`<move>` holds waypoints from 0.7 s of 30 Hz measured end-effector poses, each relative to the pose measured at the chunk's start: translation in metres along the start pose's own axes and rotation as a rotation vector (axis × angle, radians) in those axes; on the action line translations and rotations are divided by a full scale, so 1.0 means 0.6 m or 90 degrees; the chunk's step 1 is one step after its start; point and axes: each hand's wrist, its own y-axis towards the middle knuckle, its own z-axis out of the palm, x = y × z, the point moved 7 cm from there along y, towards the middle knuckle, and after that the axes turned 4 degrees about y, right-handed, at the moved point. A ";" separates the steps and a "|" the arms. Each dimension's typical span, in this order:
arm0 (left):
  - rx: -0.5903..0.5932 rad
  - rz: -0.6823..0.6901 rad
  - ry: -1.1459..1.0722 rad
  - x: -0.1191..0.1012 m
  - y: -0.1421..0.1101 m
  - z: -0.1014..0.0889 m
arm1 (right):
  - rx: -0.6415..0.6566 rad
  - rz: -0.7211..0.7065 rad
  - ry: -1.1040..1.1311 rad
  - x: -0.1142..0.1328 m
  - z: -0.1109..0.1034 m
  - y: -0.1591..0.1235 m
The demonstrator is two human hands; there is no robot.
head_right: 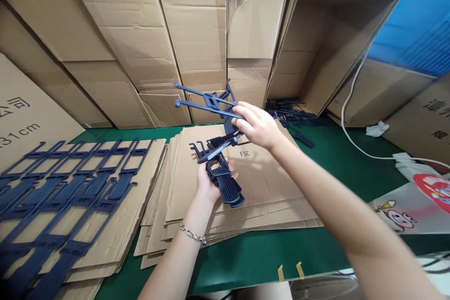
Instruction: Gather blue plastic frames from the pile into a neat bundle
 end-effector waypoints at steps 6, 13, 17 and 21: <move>-0.064 0.074 -0.035 -0.011 0.003 -0.015 | -0.263 0.305 0.081 -0.029 0.045 -0.096; -0.080 0.106 -0.043 -0.014 0.002 -0.018 | -0.572 0.652 0.478 -0.088 0.067 -0.170; -0.083 0.108 -0.033 -0.016 -0.001 -0.016 | -0.638 0.852 0.796 -0.078 0.099 -0.205; -0.072 0.139 -0.015 -0.018 -0.007 -0.009 | -0.555 0.984 0.917 -0.031 0.132 -0.222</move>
